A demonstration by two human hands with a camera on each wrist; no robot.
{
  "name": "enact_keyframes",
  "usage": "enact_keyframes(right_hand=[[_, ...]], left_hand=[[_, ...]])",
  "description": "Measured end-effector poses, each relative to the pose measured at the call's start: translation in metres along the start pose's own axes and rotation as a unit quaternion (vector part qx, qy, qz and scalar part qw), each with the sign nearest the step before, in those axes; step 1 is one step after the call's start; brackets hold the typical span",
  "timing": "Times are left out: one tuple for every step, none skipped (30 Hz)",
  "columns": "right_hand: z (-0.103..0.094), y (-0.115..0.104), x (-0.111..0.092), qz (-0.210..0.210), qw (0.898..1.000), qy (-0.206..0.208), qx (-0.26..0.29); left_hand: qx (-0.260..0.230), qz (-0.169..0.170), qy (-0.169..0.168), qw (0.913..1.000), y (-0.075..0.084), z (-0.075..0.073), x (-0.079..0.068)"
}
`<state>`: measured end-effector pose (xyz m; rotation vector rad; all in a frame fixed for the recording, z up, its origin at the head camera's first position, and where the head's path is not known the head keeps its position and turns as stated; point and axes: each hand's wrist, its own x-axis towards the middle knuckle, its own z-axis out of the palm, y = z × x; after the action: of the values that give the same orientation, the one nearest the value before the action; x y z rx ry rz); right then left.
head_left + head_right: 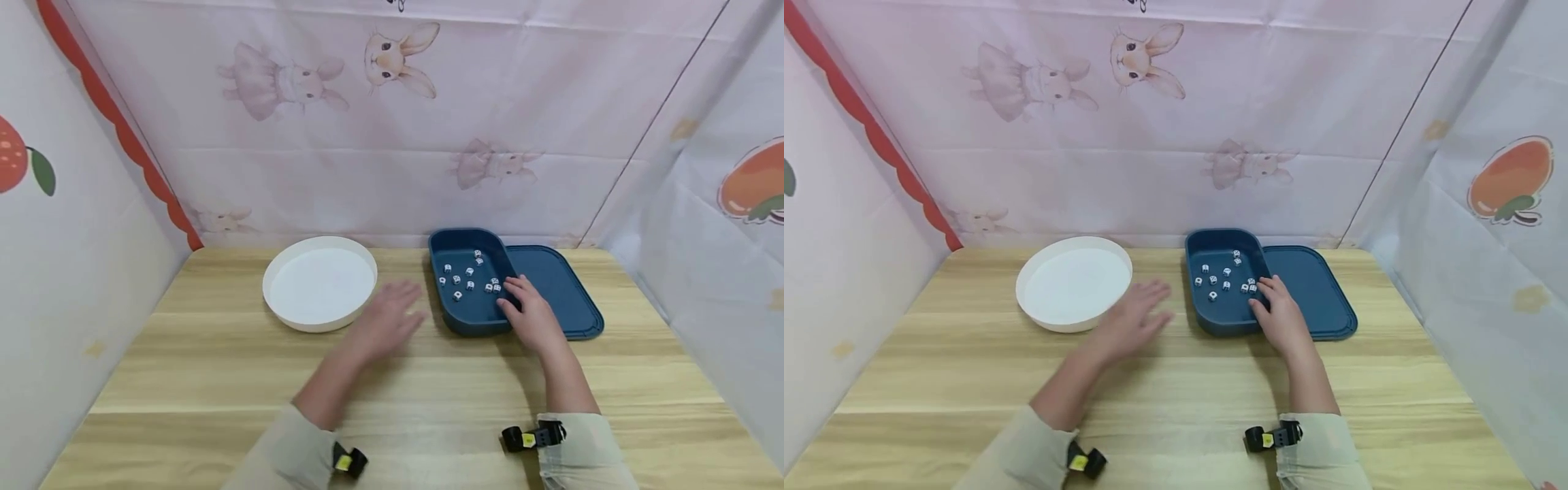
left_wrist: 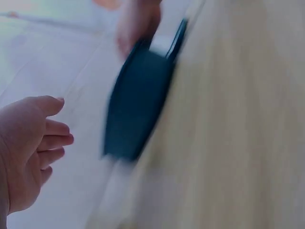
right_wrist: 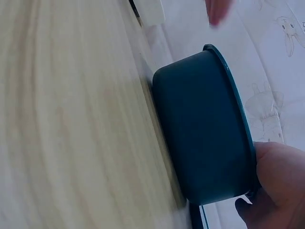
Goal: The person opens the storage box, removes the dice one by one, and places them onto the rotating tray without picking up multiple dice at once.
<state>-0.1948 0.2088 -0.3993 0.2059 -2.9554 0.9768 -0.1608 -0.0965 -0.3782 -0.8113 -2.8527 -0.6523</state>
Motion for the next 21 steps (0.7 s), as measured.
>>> enact_keyframes(right_hand=[[0.0, 0.0, 0.0, 0.0, 1.0, -0.001, 0.001], [-0.001, -0.001, 0.0, 0.0, 1.0, -0.001, 0.002], [-0.001, -0.001, 0.0, 0.001, 1.0, -0.003, 0.002], [-0.001, -0.001, 0.0, 0.001, 1.0, -0.005, 0.002], [-0.001, -0.002, 0.0, 0.001, 1.0, -0.008, 0.003], [-0.001, -0.002, 0.0, 0.002, 1.0, -0.011, 0.003], [-0.002, -0.002, 0.0, 0.002, 1.0, -0.013, 0.001], [-0.002, -0.002, 0.001, 0.002, 1.0, -0.014, 0.0], [-0.003, -0.002, 0.001, 0.004, 1.0, -0.017, -0.001], [-0.003, -0.001, 0.002, 0.004, 1.0, -0.018, -0.003], [-0.003, -0.001, 0.002, 0.005, 1.0, -0.02, -0.004], [-0.003, 0.0, 0.002, 0.006, 1.0, -0.022, -0.005], [-0.003, 0.0, 0.002, 0.006, 1.0, -0.022, -0.006], [-0.003, 0.001, 0.002, 0.006, 1.0, -0.024, -0.006], [-0.002, 0.001, 0.002, 0.006, 1.0, -0.025, -0.006], [-0.002, 0.001, 0.002, 0.006, 1.0, -0.025, -0.006], [-0.002, 0.0, 0.002, 0.006, 1.0, -0.024, -0.005], [-0.002, 0.0, 0.001, 0.006, 1.0, -0.024, -0.004], [-0.002, -0.001, 0.001, 0.006, 1.0, -0.023, -0.003], [-0.002, -0.001, 0.001, 0.006, 1.0, -0.023, -0.003], [-0.002, -0.002, 0.001, 0.006, 1.0, -0.024, -0.002]], left_hand=[[0.003, -0.012, 0.004, 0.9999, -0.01, -0.012, -0.007], [0.0, -0.028, 0.005, 0.9996, -0.02, -0.023, -0.016], [-0.006, -0.041, 0.012, 0.9991, -0.032, -0.034, -0.026], [-0.013, -0.056, 0.019, 0.9982, -0.044, -0.043, -0.036], [-0.022, -0.072, 0.025, 0.9968, -0.056, -0.052, -0.047], [-0.032, -0.093, 0.026, 0.9948, -0.068, -0.06, -0.059], [-0.04, -0.115, 0.025, 0.9923, -0.078, -0.067, -0.068], [-0.045, -0.133, 0.022, 0.9899, -0.088, -0.074, -0.077], [-0.045, -0.145, 0.02, 0.9881, -0.097, -0.078, -0.085], [-0.043, -0.158, 0.015, 0.9864, -0.105, -0.081, -0.092], [-0.042, -0.166, 0.012, 0.9852, -0.112, -0.083, -0.098], [-0.039, -0.168, 0.009, 0.985, -0.116, -0.086, -0.103], [-0.037, -0.167, 0.008, 0.9852, -0.12, -0.087, -0.107], [-0.035, -0.163, 0.011, 0.9859, -0.124, -0.088, -0.111], [-0.031, -0.159, 0.016, 0.9867, -0.126, -0.088, -0.114], [-0.031, -0.154, 0.021, 0.9873, -0.128, -0.088, -0.116], [-0.031, -0.148, 0.026, 0.9881, -0.129, -0.088, -0.117], [-0.029, -0.141, 0.029, 0.9891, -0.13, -0.088, -0.118], [-0.027, -0.137, 0.031, 0.9897, -0.132, -0.087, -0.118], [-0.022, -0.13, 0.033, 0.9908, -0.133, -0.086, -0.117], [-0.018, -0.123, 0.032, 0.9917, -0.134, -0.084, -0.117]])
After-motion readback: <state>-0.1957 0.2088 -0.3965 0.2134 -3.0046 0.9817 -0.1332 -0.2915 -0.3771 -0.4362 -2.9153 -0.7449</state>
